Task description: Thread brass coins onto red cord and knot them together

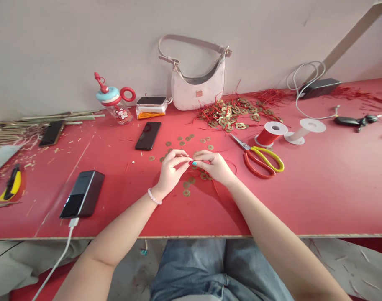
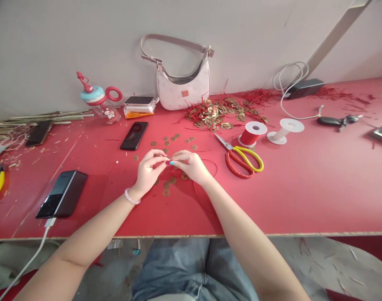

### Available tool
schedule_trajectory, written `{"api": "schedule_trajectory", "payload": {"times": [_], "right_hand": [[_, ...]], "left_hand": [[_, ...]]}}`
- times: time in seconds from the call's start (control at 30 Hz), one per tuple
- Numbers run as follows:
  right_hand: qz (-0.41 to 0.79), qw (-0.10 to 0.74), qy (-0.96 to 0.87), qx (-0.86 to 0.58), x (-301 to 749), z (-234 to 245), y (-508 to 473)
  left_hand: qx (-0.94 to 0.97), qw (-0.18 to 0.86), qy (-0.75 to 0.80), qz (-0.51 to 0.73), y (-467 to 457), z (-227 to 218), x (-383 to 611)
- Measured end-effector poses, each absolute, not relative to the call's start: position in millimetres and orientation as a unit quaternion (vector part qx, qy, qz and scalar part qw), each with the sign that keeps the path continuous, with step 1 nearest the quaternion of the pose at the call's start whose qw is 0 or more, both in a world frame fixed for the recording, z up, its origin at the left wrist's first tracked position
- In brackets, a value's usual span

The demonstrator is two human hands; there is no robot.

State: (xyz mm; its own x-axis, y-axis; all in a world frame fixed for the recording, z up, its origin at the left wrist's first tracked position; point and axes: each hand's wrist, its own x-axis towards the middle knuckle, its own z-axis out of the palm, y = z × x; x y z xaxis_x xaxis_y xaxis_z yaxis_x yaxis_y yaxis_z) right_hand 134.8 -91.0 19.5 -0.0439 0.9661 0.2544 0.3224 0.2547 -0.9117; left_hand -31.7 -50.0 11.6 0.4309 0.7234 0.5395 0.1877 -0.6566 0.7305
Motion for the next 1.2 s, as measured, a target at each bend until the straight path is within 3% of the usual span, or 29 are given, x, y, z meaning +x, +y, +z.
{"api": "schedule_trajectory", "payload": {"times": [0.4,0.83,1.0,1.2], "right_hand": [[0.3,0.531,-0.605,-0.512,142,38,-91],[0.1,0.591,-0.685,-0.414,140,213,-102],[-0.021,0.529,-0.734,-0.426,138,265,-108],[-0.113,0.492,-0.75,-0.426,127,288,-118]], "left_hand": [[0.813,0.323,0.27,0.402,-49,8,-26],[0.852,0.324,0.192,0.364,-57,11,-25],[0.804,0.375,0.21,0.411,-62,19,-26],[0.759,0.423,0.192,0.456,-72,56,-20]]}}
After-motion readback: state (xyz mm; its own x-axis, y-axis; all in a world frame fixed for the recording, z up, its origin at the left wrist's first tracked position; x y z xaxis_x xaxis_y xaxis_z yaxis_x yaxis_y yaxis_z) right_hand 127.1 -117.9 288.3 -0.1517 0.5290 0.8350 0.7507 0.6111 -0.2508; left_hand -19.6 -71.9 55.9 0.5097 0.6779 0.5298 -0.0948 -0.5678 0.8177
